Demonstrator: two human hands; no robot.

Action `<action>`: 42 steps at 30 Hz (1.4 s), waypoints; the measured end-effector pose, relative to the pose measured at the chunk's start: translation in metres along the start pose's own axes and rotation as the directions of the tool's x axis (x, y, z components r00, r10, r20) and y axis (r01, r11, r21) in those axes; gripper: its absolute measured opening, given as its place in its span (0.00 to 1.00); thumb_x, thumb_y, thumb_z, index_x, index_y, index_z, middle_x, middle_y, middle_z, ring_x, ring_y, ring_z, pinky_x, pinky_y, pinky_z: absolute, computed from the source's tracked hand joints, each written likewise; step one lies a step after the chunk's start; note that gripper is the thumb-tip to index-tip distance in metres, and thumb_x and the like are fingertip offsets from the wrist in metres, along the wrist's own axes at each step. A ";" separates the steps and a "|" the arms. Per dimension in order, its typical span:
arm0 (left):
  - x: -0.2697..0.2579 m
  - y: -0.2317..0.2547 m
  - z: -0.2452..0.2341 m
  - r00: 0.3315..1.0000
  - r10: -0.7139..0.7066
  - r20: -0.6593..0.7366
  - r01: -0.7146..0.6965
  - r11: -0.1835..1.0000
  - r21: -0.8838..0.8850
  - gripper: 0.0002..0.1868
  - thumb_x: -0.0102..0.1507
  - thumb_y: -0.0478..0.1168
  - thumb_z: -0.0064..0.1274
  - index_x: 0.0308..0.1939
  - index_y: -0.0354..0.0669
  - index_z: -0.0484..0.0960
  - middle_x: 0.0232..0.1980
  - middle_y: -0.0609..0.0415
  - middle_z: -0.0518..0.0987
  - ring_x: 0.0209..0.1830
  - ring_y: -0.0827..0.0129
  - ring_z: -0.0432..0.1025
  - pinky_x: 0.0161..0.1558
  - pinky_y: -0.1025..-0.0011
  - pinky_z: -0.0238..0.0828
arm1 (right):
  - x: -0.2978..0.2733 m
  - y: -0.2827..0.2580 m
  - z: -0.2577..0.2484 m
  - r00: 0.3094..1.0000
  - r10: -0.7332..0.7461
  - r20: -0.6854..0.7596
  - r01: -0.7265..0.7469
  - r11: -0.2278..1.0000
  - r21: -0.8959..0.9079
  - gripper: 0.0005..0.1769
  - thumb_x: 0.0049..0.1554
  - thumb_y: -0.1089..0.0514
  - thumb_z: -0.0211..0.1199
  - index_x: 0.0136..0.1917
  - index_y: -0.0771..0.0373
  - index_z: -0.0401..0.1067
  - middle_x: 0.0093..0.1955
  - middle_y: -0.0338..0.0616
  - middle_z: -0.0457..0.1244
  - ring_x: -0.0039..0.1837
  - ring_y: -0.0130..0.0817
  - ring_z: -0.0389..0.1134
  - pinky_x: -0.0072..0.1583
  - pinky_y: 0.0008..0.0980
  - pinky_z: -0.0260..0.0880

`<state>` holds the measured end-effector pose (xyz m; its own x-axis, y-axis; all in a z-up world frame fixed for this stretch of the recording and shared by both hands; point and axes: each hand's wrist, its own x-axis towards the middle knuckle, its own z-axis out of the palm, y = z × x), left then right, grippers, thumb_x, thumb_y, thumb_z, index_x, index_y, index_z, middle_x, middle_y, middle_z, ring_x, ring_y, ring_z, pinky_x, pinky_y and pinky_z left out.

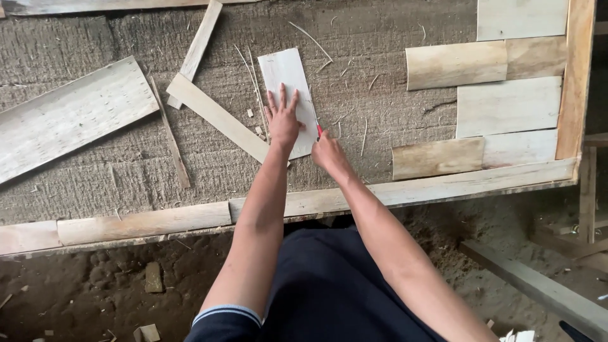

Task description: The person uses a red utility knife to score and cut several rectangular wooden planks on a workbench. They repeatedly position, score, and break the planks into smaller pieces, then place the cut pieces aside on the bench.

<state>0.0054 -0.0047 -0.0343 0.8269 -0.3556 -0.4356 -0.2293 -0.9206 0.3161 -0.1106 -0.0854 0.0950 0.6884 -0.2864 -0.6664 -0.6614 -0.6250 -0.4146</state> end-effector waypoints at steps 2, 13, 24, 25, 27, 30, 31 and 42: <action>0.001 0.000 0.003 1.000 -0.003 -0.002 0.003 1.000 0.005 0.57 0.56 0.49 0.71 0.82 0.70 0.51 0.86 0.56 0.35 0.83 0.39 0.27 0.78 0.39 0.38 | -0.005 0.002 -0.001 1.000 -0.002 0.004 0.002 1.000 0.000 0.26 0.62 0.54 0.46 0.65 0.76 0.59 0.55 0.77 0.66 0.60 0.70 0.70 0.57 0.61 0.73; 0.006 -0.001 0.010 0.999 -0.018 -0.044 0.018 1.000 -0.005 0.57 0.55 0.48 0.72 0.82 0.70 0.52 0.86 0.55 0.37 0.83 0.40 0.27 0.78 0.39 0.37 | -0.038 0.005 -0.002 0.996 0.079 0.046 -0.082 0.994 0.069 0.26 0.62 0.54 0.46 0.67 0.75 0.59 0.58 0.79 0.65 0.60 0.72 0.69 0.55 0.63 0.73; 0.013 -0.008 0.025 0.998 -0.003 -0.055 0.003 1.000 0.013 0.58 0.54 0.49 0.73 0.82 0.68 0.53 0.86 0.55 0.37 0.83 0.40 0.26 0.75 0.30 0.39 | -0.048 0.055 0.035 0.984 0.130 0.119 -0.139 0.987 0.077 0.27 0.65 0.52 0.43 0.70 0.73 0.58 0.64 0.77 0.63 0.67 0.73 0.65 0.63 0.63 0.69; 0.008 -0.005 0.017 0.998 -0.001 -0.059 0.002 1.000 0.011 0.58 0.54 0.49 0.73 0.82 0.68 0.53 0.86 0.55 0.37 0.83 0.40 0.26 0.75 0.30 0.39 | -0.051 0.054 0.031 0.985 0.128 0.115 -0.137 0.988 0.075 0.27 0.65 0.52 0.43 0.70 0.73 0.58 0.64 0.77 0.63 0.67 0.73 0.65 0.63 0.63 0.69; -0.008 0.001 0.005 0.995 -0.005 -0.103 0.005 1.000 0.003 0.54 0.55 0.50 0.72 0.81 0.64 0.58 0.86 0.52 0.39 0.84 0.42 0.30 0.76 0.34 0.40 | -0.064 0.053 0.025 0.975 0.161 0.153 -0.173 0.982 0.070 0.29 0.65 0.48 0.42 0.71 0.70 0.57 0.65 0.73 0.62 0.69 0.70 0.64 0.65 0.62 0.67; -0.039 0.006 0.003 0.980 -0.063 -0.188 0.057 0.998 -0.036 0.44 0.61 0.50 0.68 0.78 0.57 0.63 0.84 0.44 0.46 0.84 0.45 0.38 0.79 0.42 0.41 | -0.067 0.070 0.027 0.968 0.170 0.187 -0.190 0.977 0.095 0.33 0.65 0.42 0.40 0.75 0.66 0.52 0.68 0.76 0.59 0.73 0.71 0.59 0.70 0.63 0.62; -0.045 0.007 0.007 0.980 -0.062 -0.188 0.057 0.998 -0.034 0.44 0.61 0.50 0.68 0.78 0.57 0.63 0.84 0.44 0.46 0.84 0.45 0.38 0.79 0.42 0.41 | -0.082 0.062 0.016 0.968 0.169 0.187 -0.189 0.977 0.096 0.33 0.65 0.42 0.40 0.75 0.66 0.52 0.68 0.76 0.59 0.73 0.71 0.59 0.70 0.63 0.62; -0.074 0.021 0.018 0.932 -0.326 -0.162 0.287 0.932 -0.222 0.56 0.56 0.60 0.71 0.76 0.40 0.54 0.66 0.36 0.60 0.69 0.43 0.59 0.67 0.48 0.62 | -0.066 0.158 0.059 0.967 0.254 -0.003 -0.238 0.909 0.342 0.19 0.60 0.41 0.52 0.52 0.58 0.66 0.41 0.59 0.69 0.40 0.51 0.74 0.50 0.47 0.74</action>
<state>-0.0698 -0.0007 -0.0105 0.9280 -0.0053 -0.3726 0.1378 -0.9242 0.3562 -0.2783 -0.1230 0.0369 0.4987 -0.4382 -0.7478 -0.8668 -0.2521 -0.4303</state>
